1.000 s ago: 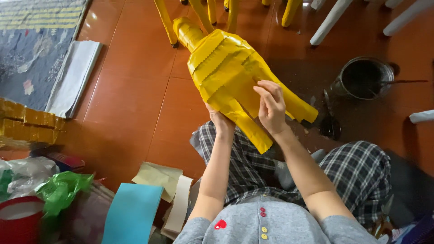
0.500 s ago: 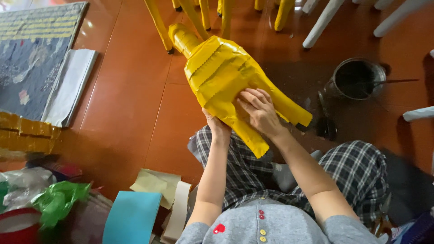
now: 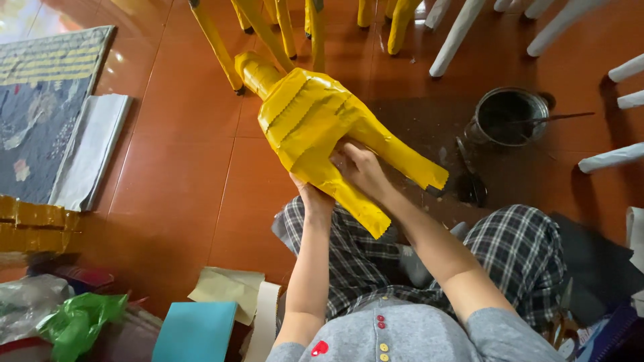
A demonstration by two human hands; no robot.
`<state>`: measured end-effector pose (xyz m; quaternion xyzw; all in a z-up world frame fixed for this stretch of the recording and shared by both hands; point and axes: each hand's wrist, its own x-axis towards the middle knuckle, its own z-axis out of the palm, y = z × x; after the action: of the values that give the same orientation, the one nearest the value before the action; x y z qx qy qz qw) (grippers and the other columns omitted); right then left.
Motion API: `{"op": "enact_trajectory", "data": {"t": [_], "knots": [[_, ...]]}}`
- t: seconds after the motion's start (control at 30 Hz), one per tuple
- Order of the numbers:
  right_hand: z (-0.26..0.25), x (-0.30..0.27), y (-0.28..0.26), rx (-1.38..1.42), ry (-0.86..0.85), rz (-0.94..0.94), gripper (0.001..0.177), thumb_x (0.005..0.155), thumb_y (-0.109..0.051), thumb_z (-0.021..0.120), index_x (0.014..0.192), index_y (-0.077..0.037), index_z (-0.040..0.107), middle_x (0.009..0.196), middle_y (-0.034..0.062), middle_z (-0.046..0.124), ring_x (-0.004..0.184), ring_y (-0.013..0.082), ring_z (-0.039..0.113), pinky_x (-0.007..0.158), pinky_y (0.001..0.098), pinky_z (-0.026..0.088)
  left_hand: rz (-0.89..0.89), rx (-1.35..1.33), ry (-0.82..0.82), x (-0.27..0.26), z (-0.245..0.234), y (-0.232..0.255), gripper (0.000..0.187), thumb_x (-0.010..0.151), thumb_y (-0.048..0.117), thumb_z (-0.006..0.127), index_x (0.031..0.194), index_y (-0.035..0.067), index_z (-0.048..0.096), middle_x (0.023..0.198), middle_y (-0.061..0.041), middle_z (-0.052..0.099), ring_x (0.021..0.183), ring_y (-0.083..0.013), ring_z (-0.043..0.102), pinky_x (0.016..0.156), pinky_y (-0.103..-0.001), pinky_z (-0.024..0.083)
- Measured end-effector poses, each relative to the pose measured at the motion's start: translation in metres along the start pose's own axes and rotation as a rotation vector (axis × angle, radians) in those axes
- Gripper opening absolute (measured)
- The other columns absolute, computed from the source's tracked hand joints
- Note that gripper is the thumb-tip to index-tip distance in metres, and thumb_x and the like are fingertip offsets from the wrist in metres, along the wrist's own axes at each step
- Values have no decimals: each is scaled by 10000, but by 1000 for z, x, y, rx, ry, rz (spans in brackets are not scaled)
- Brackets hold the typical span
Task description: Applying yellow paper strips to a giraffe-shaped model using glue
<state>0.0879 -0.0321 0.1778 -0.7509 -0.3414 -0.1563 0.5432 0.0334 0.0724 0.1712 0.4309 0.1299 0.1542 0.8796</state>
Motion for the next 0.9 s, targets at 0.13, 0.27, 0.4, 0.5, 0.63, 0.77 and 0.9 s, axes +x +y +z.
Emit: {"op": "enact_trajectory", "data": {"t": [0.13, 0.27, 0.4, 0.5, 0.63, 0.77, 0.9], "knots": [[31, -2, 23, 378, -42, 351, 261, 947, -236, 628, 1102, -26, 628, 959, 243, 661, 905, 422, 629, 844, 506, 477, 11, 13, 8, -1, -1, -2, 659, 984, 544, 429, 1533, 312, 147, 1497, -183, 291, 1315, -459, 393, 999, -680, 318], [6, 31, -35, 1018, 4, 673, 81, 940, -51, 559, 980, 9, 597, 765, 26, 552, 689, 166, 592, 553, 234, 466, 26, 19, 18, -2, 0, -4, 654, 984, 537, 432, 1529, 309, 153, 1489, -182, 298, 1310, -455, 398, 998, -674, 322], [36, 40, -7, 1119, 64, 985, 212, 940, -196, 530, 1118, -86, 497, 983, 72, 614, 769, 215, 641, 517, 197, 496, 45, 24, 30, -4, -2, -2, 650, 984, 533, 434, 1527, 307, 157, 1484, -181, 302, 1307, -452, 402, 997, -670, 324], [31, 45, -30, 1261, 121, 911, 166, 914, -176, 708, 961, -83, 580, 794, 1, 503, 653, 151, 565, 555, 240, 478, 73, 27, 33, -2, -1, 3, 647, 985, 528, 436, 1525, 305, 160, 1479, -180, 307, 1304, -449, 405, 996, -666, 327], [44, 38, -25, 1420, 131, 958, 222, 900, -146, 739, 889, -99, 523, 702, -2, 479, 542, 171, 593, 487, 238, 491, 112, 33, 43, -12, -6, 9, 641, 985, 522, 439, 1522, 302, 166, 1471, -179, 314, 1299, -444, 411, 995, -661, 331], [60, 40, -36, 1385, 244, 992, 330, 903, -103, 725, 720, -71, 452, 578, 14, 383, 414, 118, 513, 383, 249, 423, 139, 49, 61, -12, -6, 12, 636, 986, 515, 443, 1519, 299, 172, 1463, -177, 320, 1295, -439, 416, 994, -655, 335], [87, 42, -14, 1152, 171, 975, 307, 872, -198, 770, 730, -28, 558, 603, 88, 562, 474, 151, 603, 386, 274, 492, 149, 69, 75, -14, -13, 20, 632, 986, 510, 445, 1517, 296, 175, 1458, -176, 325, 1291, -436, 420, 993, -651, 337]]}}
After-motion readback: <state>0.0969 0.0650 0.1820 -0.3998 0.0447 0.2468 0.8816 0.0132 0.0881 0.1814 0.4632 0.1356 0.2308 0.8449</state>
